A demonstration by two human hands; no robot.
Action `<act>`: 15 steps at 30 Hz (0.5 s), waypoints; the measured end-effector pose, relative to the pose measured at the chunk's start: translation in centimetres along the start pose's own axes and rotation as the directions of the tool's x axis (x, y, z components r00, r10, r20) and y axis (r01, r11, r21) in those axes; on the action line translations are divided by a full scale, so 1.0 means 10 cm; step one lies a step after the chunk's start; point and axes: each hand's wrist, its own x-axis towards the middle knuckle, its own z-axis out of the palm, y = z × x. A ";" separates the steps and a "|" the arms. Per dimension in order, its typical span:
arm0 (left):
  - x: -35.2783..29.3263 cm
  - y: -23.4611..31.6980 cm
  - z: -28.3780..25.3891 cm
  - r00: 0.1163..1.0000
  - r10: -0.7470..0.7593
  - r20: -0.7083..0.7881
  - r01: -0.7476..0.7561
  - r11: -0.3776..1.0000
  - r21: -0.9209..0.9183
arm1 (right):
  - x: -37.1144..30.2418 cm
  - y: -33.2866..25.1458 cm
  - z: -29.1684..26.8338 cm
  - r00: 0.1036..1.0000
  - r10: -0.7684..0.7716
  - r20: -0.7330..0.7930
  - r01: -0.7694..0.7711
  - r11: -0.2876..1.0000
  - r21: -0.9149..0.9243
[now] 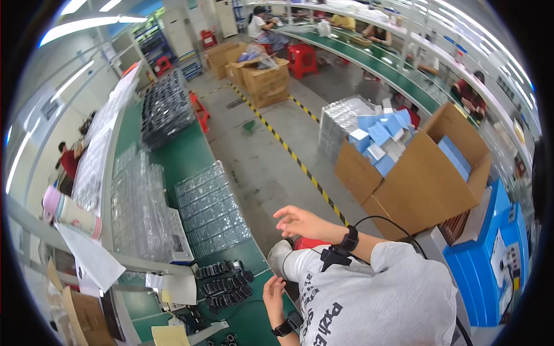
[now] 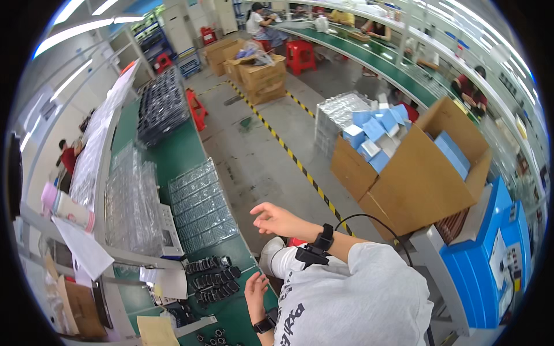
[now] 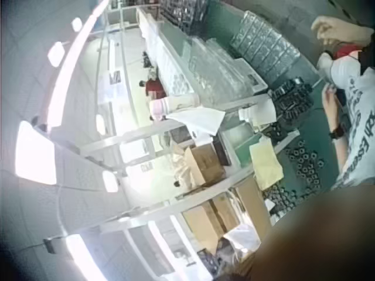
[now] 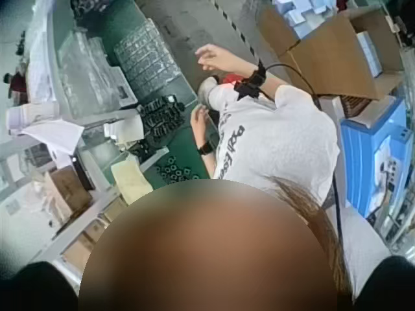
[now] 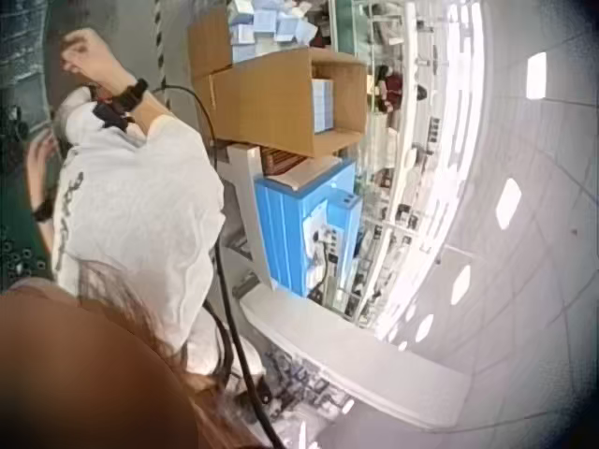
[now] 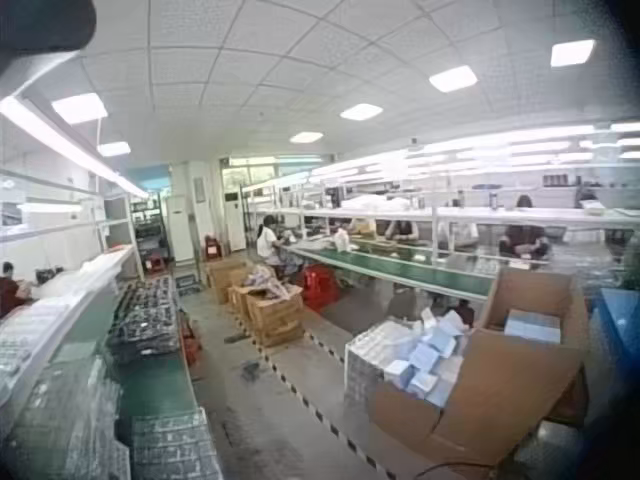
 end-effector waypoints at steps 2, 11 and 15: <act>-0.08 0.02 0.12 0.999 -0.047 0.006 0.047 0.998 -0.044 | -0.21 -0.03 -0.22 0.998 0.021 -0.060 -0.020 0.999 0.026; 0.42 0.59 -0.02 0.978 0.058 -0.199 -0.093 0.981 -0.171 | 0.52 -0.24 -0.46 0.963 0.084 0.254 -0.095 0.995 0.031; 1.32 1.05 -0.45 0.794 0.168 -0.584 -0.415 0.852 -0.320 | 1.59 -0.30 -0.60 0.877 0.079 0.474 -0.052 0.996 -0.070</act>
